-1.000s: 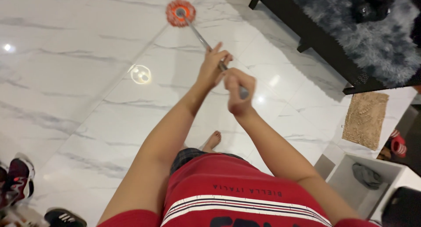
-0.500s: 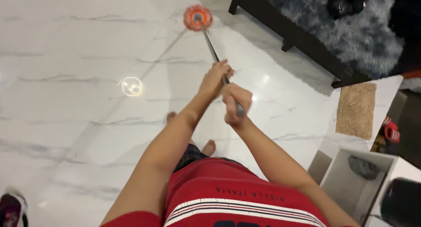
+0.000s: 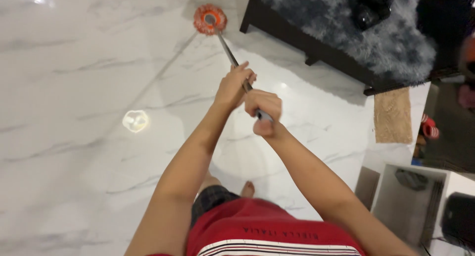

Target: The person mops the tiled floor of a room by hand using a mop with an orange microfiber head, moving around furniture and a floor fan.

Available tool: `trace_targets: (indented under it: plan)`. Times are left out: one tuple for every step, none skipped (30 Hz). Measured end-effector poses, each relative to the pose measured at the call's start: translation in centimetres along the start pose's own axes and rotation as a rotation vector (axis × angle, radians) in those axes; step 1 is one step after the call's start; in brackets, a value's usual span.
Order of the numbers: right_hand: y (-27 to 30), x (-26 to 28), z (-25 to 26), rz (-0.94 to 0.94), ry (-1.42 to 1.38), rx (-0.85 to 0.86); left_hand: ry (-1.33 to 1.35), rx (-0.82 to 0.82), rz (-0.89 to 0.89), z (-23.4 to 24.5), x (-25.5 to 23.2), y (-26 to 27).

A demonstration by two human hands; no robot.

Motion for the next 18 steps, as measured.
trace_targets:
  plan:
    - [-0.9, -2.5, -0.9, -0.045, 0.049, 0.017, -0.052, -0.144, -0.077, 1.9, 1.0, -1.2]
    - [-1.8, -4.9, -1.8, -0.091, 0.098, 0.033, -0.104, -0.286, -0.156, 3.7, 1.8, -1.9]
    - [-2.2, -6.9, -2.7, -0.144, 0.143, 0.053, -0.15, -0.427, -0.23, 4.9, 2.4, -1.7]
    - [-2.3, -8.7, -3.4, -0.217, 0.125, 0.035, -0.065, -0.428, -0.2, 4.9, 3.9, -1.9]
    - [-2.8, -10.1, -3.7, -0.284, 0.115, 0.015, 0.021, -0.432, -0.18, 4.9, 4.5, -2.3]
    - [-3.3, -11.1, -3.8, -0.351, 0.104, -0.004, 0.107, -0.435, -0.159, 5.1, 4.6, -2.5]
    - [-3.6, -10.6, -3.8, -0.333, 0.108, -0.03, 0.149, -0.404, -0.139, 5.3, 4.5, -2.3]
    - [-3.8, -9.7, -3.4, -0.314, 0.111, -0.057, 0.191, -0.373, -0.119, 5.6, 4.2, -2.0]
    - [-4.3, -8.8, -2.8, -0.287, 0.116, -0.078, 0.23, -0.352, -0.103, 6.1, 3.5, -2.1]
    - [-4.7, -7.7, -2.0, -0.262, 0.095, -0.149, 0.233, -0.35, -0.077, 6.3, 2.1, -1.9]
    - [-5.0, -6.7, -1.2, -0.233, 0.079, -0.22, 0.237, -0.349, -0.058, 6.1, 0.6, -2.0]
    - [-5.5, -6.4, -0.3, -0.203, 0.062, -0.29, 0.241, -0.347, -0.038, 6.3, -0.1, -2.5]
    - [-6.4, -7.1, -0.2, -0.213, 0.143, -0.264, 0.225, -0.307, -0.044, 6.7, 0.1, -3.8]
    - [-7.4, -8.7, 0.1, -0.223, 0.223, -0.236, 0.21, -0.267, -0.05, 7.1, 1.0, -5.8]
    - [-7.9, -10.2, 0.2, -0.24, 0.298, -0.208, 0.194, -0.225, -0.048, 7.1, 2.3, -7.5]
    - [-8.0, -12.5, 0.0, -0.327, 0.29, -0.18, 0.174, -0.206, -0.085, 7.3, 3.5, -9.0]
    - [-8.5, -14.9, -0.4, -0.391, 0.286, -0.156, 0.143, -0.196, -0.138, 8.1, 4.6, -11.0]
    - [-9.0, -16.1, -1.0, -0.384, 0.294, -0.125, 0.112, -0.187, -0.191, 8.6, 5.4, -12.0]
Point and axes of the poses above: each hand's wrist, its own y-axis away from the middle knuckle, its own z-axis out of the back of the hand, x = y × z, the point moved 10 cm from there along -y, towards the middle knuckle, and after that the axes turned 12 degrees about x, right-handed, at the moved point
